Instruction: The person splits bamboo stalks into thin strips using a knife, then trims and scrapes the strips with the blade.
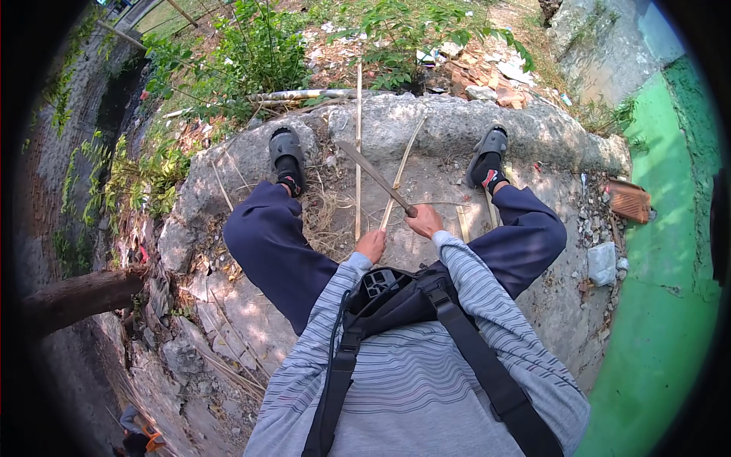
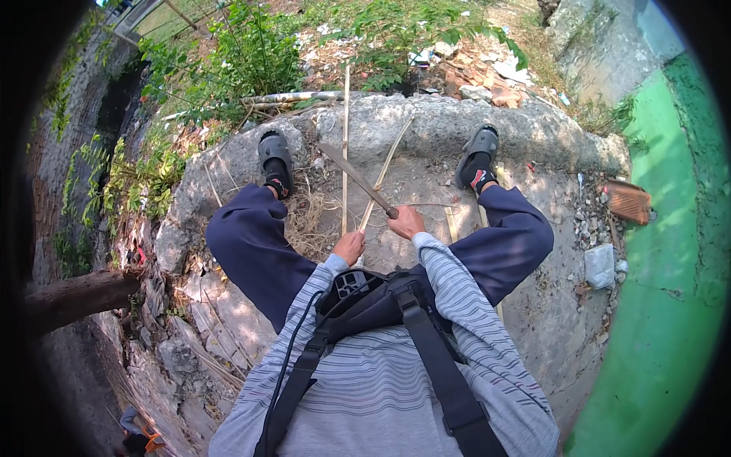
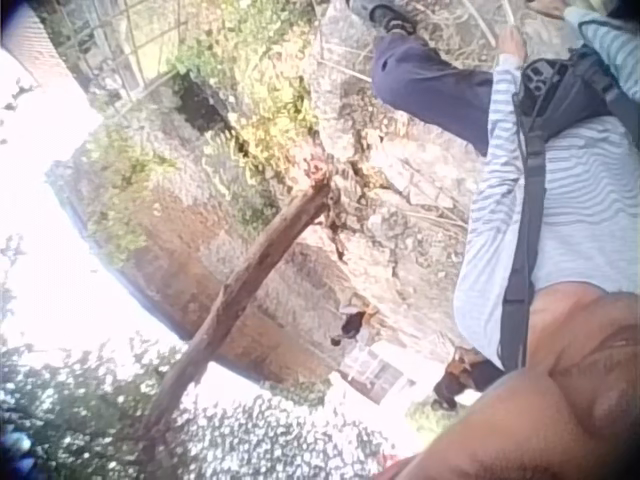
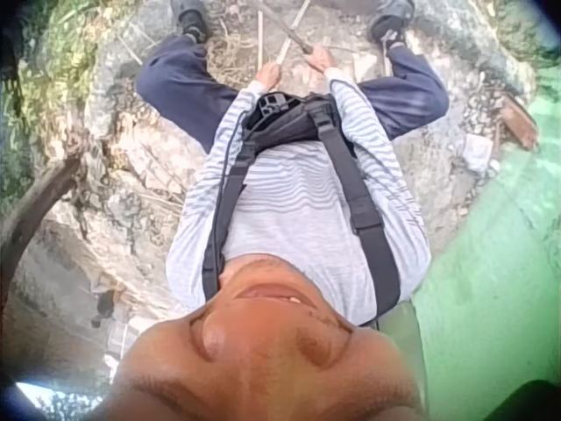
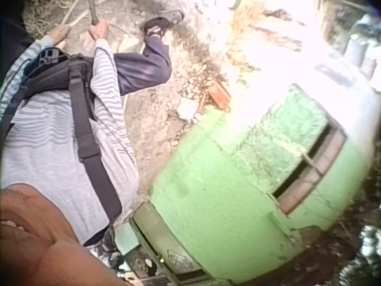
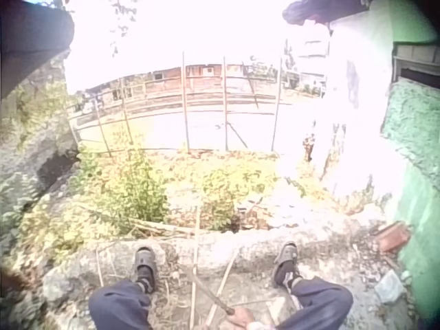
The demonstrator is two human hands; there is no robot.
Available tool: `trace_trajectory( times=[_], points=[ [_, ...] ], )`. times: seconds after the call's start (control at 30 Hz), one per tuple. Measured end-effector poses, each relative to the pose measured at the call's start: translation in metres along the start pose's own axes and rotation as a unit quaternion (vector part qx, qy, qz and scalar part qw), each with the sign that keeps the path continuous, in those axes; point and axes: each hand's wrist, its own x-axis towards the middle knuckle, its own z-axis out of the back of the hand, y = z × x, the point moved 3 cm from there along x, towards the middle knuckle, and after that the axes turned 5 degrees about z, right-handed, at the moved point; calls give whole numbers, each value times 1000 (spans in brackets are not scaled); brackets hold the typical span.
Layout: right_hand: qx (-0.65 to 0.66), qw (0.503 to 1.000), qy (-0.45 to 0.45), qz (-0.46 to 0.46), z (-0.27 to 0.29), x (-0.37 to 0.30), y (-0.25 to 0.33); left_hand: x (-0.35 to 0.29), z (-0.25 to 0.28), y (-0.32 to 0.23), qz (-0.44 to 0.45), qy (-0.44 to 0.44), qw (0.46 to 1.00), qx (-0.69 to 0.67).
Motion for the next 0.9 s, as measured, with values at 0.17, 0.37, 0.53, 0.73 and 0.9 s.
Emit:
trace_trajectory(
  times=[0.17, 0.37, 0.53, 0.73, 0.9],
  points=[
    [106, 992, -39, 48, 6, 1, -19, 3, 9, -24, 160, 92, 957, -223],
    [190, 976, -73, 71, 22, 4, 3, 18, 18, -37, 76, 55, 977, -190],
    [101, 986, -100, 90, 40, -11, 30, 9, 27, -48, 84, 50, 985, -142],
    [-33, 988, -117, 99, 57, -9, 20, 10, 44, -79, 61, -5, 997, -55],
    [-14, 997, -58, 57, 30, -13, 21, 13, 29, -39, 113, 54, 989, -75]
  ],
)
